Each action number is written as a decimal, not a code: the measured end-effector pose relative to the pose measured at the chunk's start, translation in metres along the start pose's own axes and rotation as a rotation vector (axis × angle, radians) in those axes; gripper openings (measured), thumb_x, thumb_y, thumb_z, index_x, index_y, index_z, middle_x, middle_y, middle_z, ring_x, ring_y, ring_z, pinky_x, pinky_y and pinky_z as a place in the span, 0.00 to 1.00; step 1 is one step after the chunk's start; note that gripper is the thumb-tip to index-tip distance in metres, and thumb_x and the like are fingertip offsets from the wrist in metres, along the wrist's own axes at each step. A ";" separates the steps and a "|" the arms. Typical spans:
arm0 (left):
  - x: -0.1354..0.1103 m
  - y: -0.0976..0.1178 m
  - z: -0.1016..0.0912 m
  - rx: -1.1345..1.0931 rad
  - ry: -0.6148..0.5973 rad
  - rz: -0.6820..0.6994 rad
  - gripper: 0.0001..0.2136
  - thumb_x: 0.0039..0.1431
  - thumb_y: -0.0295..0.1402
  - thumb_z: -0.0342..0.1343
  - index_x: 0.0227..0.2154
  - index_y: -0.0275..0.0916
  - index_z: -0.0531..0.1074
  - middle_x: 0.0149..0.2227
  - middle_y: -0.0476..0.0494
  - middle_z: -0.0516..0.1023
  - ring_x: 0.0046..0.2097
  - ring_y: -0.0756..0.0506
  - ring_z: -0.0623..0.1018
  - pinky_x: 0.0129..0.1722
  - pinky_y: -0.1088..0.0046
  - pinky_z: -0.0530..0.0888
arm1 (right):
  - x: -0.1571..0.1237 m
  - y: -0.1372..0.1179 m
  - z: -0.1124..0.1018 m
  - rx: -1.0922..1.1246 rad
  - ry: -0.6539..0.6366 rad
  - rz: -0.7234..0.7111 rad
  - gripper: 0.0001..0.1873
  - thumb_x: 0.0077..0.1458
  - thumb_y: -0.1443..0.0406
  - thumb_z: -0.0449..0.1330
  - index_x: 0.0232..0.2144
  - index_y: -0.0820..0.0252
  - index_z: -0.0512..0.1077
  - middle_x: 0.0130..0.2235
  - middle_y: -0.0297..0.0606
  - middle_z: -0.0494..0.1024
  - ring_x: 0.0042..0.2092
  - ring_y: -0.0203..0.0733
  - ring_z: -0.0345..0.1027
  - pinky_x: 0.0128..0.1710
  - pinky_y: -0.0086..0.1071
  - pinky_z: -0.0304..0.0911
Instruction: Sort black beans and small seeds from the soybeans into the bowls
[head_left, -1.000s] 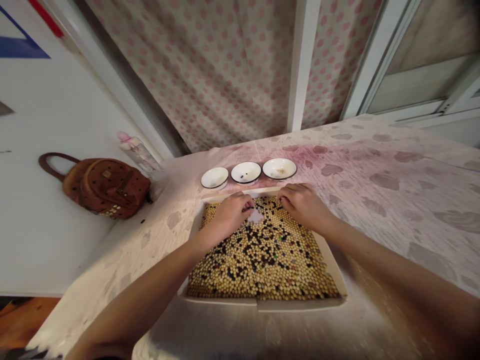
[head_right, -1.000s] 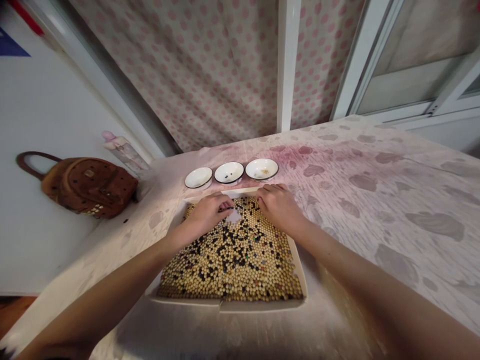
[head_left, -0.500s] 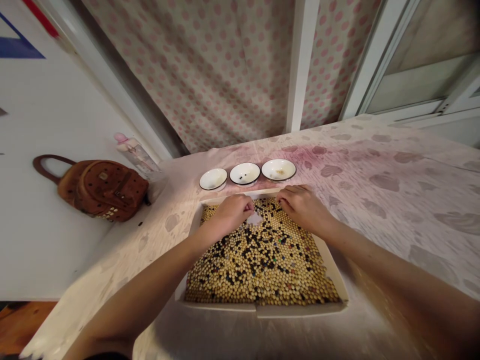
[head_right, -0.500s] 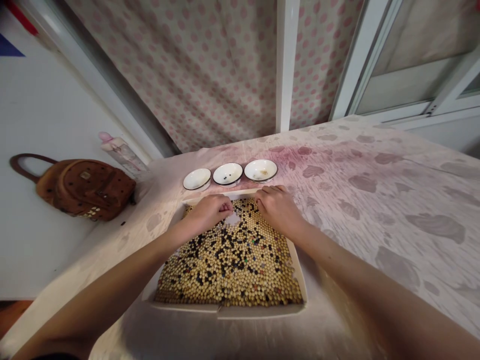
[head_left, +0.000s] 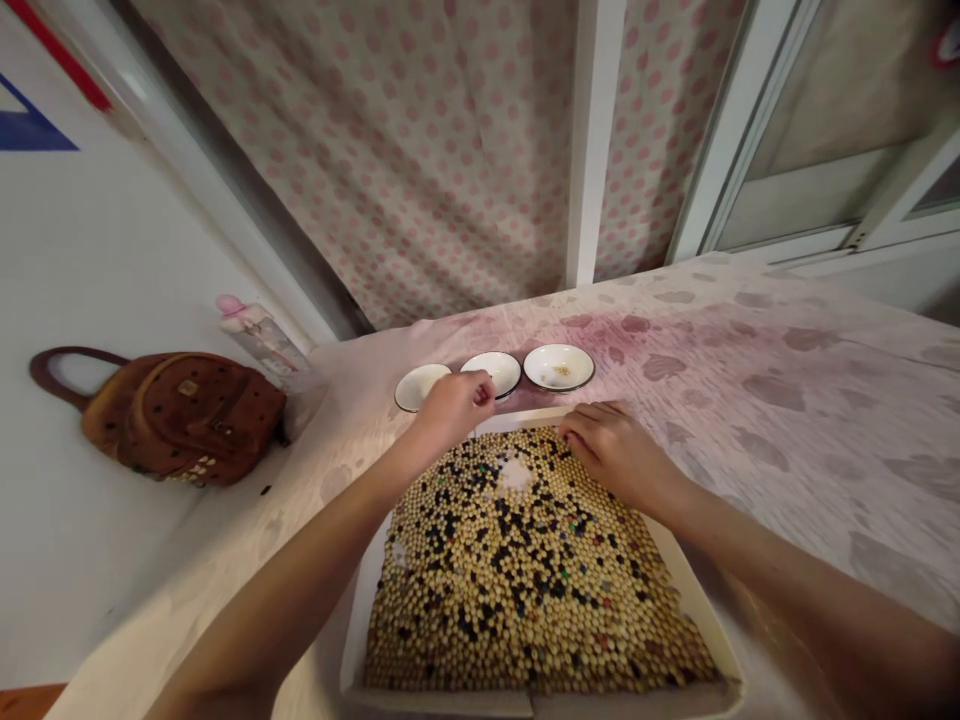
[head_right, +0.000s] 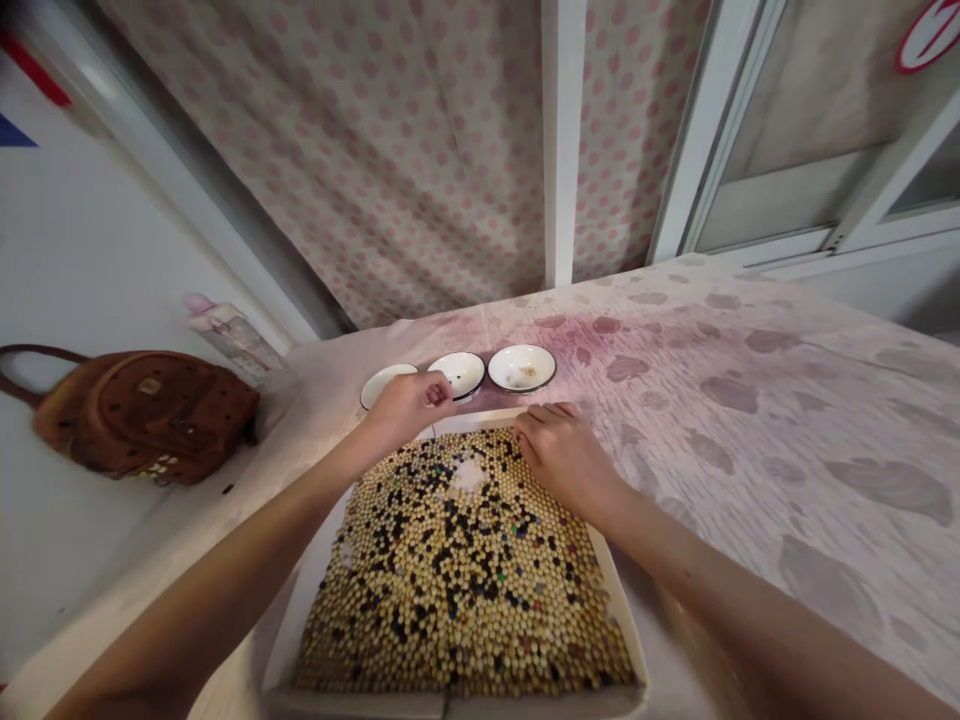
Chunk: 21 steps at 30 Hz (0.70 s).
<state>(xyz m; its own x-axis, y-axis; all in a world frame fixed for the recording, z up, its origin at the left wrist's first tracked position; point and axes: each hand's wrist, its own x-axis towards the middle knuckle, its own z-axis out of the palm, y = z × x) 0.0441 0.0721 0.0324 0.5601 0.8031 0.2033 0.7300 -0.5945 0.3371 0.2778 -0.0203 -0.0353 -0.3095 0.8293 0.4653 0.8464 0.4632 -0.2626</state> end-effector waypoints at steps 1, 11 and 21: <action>0.009 -0.006 0.000 0.006 -0.002 -0.035 0.05 0.57 0.25 0.58 0.32 0.40 0.78 0.32 0.47 0.82 0.34 0.46 0.79 0.35 0.73 0.70 | 0.000 -0.001 0.000 0.008 -0.003 0.004 0.12 0.65 0.72 0.50 0.33 0.58 0.71 0.35 0.38 0.76 0.40 0.45 0.70 0.46 0.43 0.59; 0.035 -0.037 0.007 0.006 -0.125 -0.001 0.08 0.62 0.30 0.57 0.36 0.42 0.83 0.40 0.44 0.84 0.41 0.43 0.80 0.41 0.68 0.73 | -0.001 -0.002 -0.005 0.034 -0.031 0.014 0.12 0.66 0.71 0.50 0.34 0.57 0.71 0.35 0.38 0.76 0.39 0.45 0.70 0.46 0.42 0.59; -0.053 0.009 0.015 -0.130 -0.101 0.198 0.13 0.72 0.33 0.50 0.52 0.42 0.77 0.55 0.43 0.79 0.57 0.43 0.76 0.60 0.62 0.72 | -0.001 0.001 -0.004 0.017 -0.034 0.000 0.12 0.65 0.70 0.50 0.34 0.57 0.73 0.35 0.39 0.78 0.39 0.46 0.71 0.45 0.43 0.60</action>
<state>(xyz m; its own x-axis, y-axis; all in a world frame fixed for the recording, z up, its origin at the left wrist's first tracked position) 0.0266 0.0233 0.0111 0.7281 0.6595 0.1869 0.5491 -0.7244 0.4169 0.2809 -0.0219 -0.0323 -0.3243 0.8393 0.4364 0.8391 0.4682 -0.2769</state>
